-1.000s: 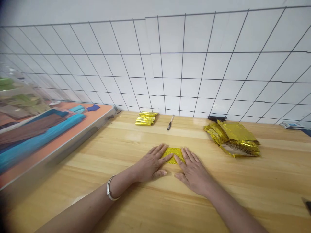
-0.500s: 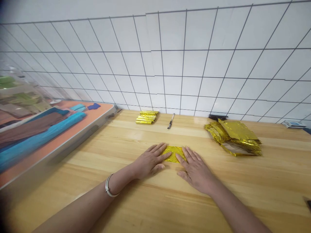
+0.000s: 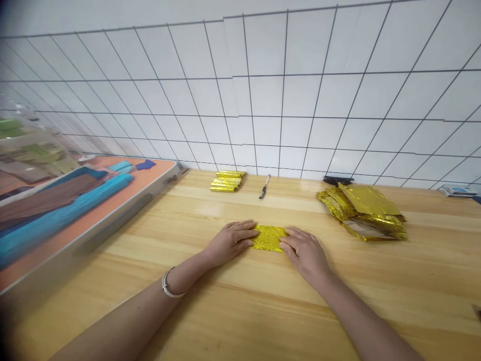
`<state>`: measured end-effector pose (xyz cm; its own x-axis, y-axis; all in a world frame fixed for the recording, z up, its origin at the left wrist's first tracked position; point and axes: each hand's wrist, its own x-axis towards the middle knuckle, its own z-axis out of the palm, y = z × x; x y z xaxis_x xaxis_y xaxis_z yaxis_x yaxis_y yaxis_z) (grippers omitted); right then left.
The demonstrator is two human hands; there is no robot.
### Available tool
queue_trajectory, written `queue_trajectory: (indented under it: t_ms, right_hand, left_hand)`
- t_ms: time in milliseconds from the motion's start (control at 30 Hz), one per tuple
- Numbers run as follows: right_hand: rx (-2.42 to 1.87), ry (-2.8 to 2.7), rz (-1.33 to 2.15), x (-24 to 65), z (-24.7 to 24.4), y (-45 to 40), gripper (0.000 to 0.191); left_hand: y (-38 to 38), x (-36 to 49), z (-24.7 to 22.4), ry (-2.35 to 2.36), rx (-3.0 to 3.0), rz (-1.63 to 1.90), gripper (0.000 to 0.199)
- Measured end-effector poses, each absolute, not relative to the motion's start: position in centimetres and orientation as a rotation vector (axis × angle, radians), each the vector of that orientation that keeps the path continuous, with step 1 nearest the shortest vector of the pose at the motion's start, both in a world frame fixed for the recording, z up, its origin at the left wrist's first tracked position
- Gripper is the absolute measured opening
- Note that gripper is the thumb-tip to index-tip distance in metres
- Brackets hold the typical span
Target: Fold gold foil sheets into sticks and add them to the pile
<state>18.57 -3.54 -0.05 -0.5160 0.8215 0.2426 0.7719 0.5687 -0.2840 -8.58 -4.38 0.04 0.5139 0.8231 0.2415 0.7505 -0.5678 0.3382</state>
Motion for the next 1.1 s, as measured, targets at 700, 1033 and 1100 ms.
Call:
queue_trajectory:
  t_ms: [700, 1033, 1100]
  right_hand:
    - [-1.362, -2.513, 0.103, 19.0, -0.9, -3.3, 0.050]
    - [-1.351, -2.469, 0.148, 19.3, -1.6, -2.8, 0.058]
    - [-1.350, -2.448, 0.155, 19.4, -1.7, -2.7, 0.059]
  left_hand:
    - [-4.6, -9.3, 0.7, 1.352, 2.620, 0.328, 0.045]
    - [-4.3, -9.5, 0.5, 1.416, 2.499, 0.435, 0.060]
    - [-4.0, -9.8, 0.2, 1.449, 2.449, 0.470, 0.067]
